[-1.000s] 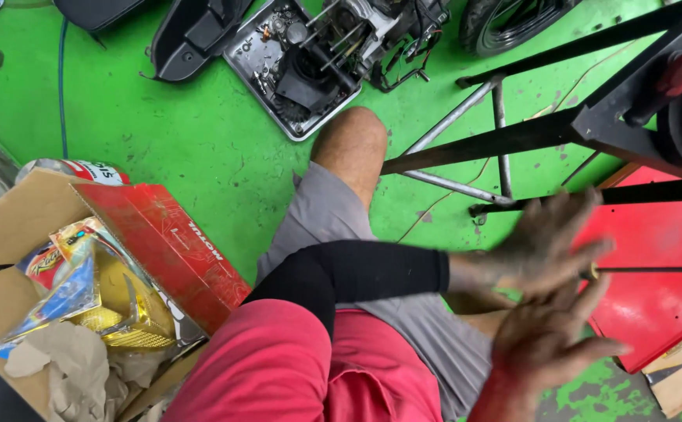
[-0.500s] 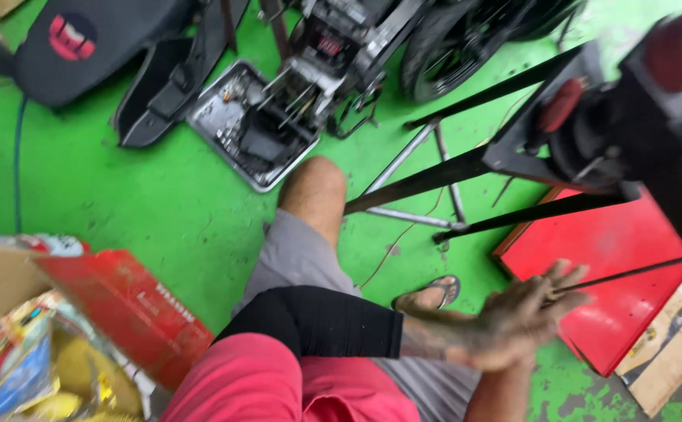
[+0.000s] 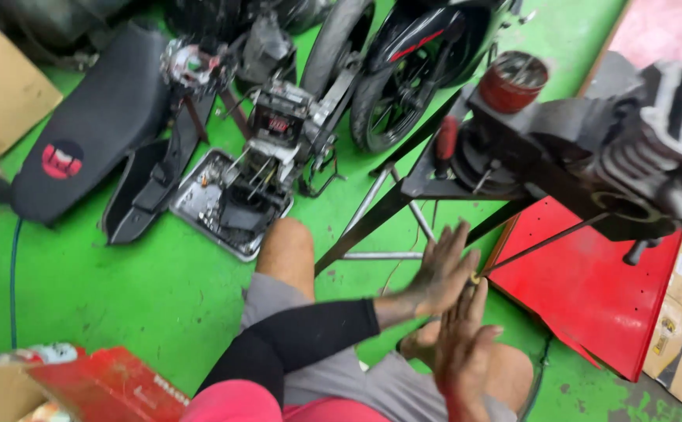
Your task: Lapping the valves of a motorcycle engine block using a manual tool
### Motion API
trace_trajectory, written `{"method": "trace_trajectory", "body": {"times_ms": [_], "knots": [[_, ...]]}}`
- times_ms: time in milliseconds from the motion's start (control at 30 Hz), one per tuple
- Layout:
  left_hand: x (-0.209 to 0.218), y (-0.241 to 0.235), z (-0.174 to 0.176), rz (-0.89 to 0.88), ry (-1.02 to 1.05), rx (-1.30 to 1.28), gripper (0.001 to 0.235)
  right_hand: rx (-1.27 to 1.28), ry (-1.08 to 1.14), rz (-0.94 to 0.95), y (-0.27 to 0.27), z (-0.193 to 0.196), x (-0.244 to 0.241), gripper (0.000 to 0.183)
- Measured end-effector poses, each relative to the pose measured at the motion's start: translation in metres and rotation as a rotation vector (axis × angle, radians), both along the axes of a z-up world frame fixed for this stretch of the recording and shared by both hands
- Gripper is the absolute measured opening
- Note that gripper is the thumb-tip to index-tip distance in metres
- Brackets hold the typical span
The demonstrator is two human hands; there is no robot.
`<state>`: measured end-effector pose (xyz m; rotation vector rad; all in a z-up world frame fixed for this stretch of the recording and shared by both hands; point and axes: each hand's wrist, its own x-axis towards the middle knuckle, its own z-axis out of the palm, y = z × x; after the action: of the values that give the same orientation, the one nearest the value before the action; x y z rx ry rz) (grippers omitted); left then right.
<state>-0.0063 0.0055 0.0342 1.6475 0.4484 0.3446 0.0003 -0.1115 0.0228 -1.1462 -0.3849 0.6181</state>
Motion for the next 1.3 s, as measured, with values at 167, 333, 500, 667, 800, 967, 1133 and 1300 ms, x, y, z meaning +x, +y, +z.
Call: {"method": "trace_trajectory", "body": {"times_ms": [167,333,500,667,800,967,1133,1300], "knots": [[-0.038,-0.061,0.039,-0.212,-0.334,-0.136,0.059,-0.294,0.022,-0.411,0.011,-0.015,0.074,0.086],[0.017,-0.006,-0.030,0.104,-0.208,0.068,0.044,-0.051,-0.238,0.024,-0.002,0.016,-0.017,0.096],[-0.030,-0.048,0.039,-0.275,-0.132,-0.170,0.118,-0.152,0.196,-0.361,0.008,-0.030,0.081,0.091],[0.016,0.023,-0.014,0.064,0.024,-0.027,0.090,-0.044,-0.042,0.075,0.000,0.020,-0.028,0.109],[-0.011,-0.076,-0.004,-0.071,-0.581,-0.566,0.088,-0.048,-0.035,0.078,-0.009,0.014,-0.041,0.104],[0.006,0.014,-0.009,0.078,-0.016,-0.208,0.109,-0.018,-0.097,0.069,-0.009,0.011,-0.034,0.089],[-0.019,-0.079,-0.007,0.040,-0.344,-0.730,0.056,-0.816,-0.389,-0.165,-0.015,-0.022,0.082,0.077],[0.002,-0.030,-0.015,0.034,-0.440,-0.704,0.017,-0.023,0.035,-0.149,-0.021,-0.026,0.008,0.092]]}}
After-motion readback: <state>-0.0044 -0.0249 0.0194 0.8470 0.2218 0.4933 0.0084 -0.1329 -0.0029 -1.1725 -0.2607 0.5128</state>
